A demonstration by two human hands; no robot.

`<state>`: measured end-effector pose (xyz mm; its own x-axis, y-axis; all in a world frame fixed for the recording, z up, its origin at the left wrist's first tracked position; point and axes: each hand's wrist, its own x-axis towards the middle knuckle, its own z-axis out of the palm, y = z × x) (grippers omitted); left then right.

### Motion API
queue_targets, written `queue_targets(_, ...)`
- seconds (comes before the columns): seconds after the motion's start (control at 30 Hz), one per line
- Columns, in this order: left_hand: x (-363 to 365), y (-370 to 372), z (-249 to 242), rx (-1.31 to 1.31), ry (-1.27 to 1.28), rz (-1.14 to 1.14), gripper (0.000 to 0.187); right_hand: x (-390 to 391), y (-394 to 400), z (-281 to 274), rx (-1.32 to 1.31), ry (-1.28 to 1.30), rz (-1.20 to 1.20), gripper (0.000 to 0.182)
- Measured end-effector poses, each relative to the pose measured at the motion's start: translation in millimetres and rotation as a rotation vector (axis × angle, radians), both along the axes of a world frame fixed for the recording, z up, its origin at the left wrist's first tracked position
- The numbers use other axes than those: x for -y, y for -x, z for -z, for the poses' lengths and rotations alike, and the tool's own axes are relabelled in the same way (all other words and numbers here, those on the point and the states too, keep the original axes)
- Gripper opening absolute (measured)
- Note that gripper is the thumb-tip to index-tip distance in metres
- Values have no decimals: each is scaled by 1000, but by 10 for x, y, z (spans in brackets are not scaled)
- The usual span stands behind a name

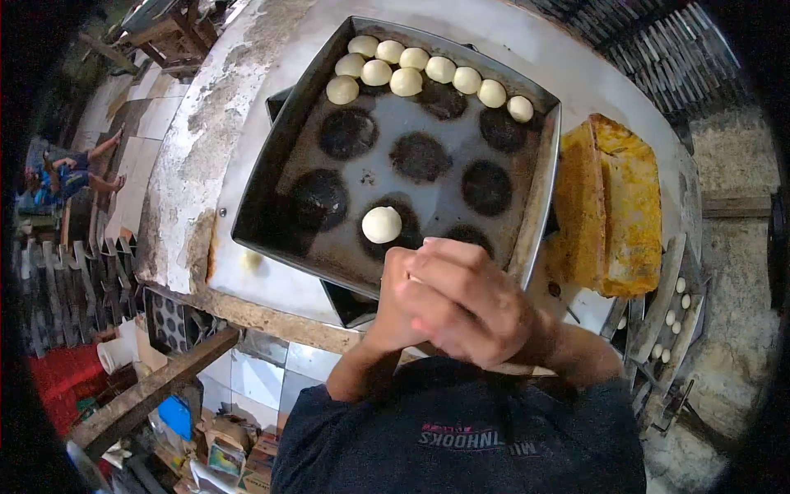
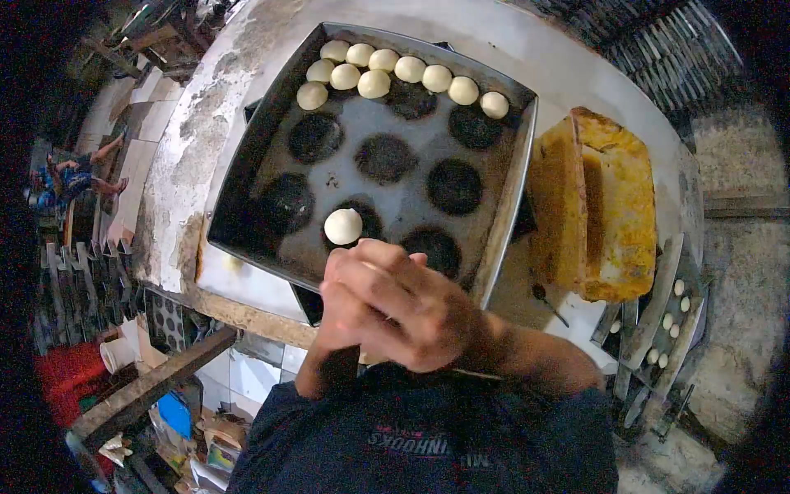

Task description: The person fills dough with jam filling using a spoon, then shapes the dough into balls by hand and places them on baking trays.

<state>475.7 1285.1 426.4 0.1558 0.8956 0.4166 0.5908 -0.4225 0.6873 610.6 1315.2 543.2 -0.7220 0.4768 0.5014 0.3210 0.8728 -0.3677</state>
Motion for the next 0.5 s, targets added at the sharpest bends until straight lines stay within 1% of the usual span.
queue_targets(0.03,-28,62,-71,5,3,-5,29,-83,14,11,5,3,-5,28)
queue_targets(0.1,-96,223,-474,622,583,286,40,-281,16,22,-176,431,18,16)
queue_targets(0.13,-156,274,-692,524,529,182,46,-432,59,44,-227,378,75,13)
queue_targets(0.17,-186,332,-760,576,527,61,54,-573,68,110,-231,428,183,12)
queue_targets(0.2,-208,399,-774,625,524,-58,62,-770,106,234,-236,360,293,13)
queue_targets(0.23,-232,475,-700,662,492,-123,67,-977,143,438,-235,256,366,15)
queue_targets(0.27,-257,539,-631,699,459,-186,71,-1172,113,723,-115,232,351,24)
queue_targets(0.3,-291,573,-636,711,400,-255,67,-1189,71,1054,44,102,334,33)
queue_targets(0.33,-314,622,-621,745,397,-288,61,-1217,124,1101,204,-31,312,43)
queue_targets(0.37,-335,648,-592,769,351,-288,56,-1213,93,1095,206,-39,310,43)
queue_targets(0.4,-356,676,-549,794,302,-291,51,-1170,51,1067,313,-31,297,50)
queue_targets(0.43,-359,694,-504,764,283,-305,46,-1176,82,981,419,-24,281,59)
queue_targets(0.47,-363,698,-461,732,264,-317,40,-1269,126,934,419,-34,274,59)
queue_targets(0.5,-385,678,-416,668,207,-342,34,-1404,165,890,306,-9,352,58)
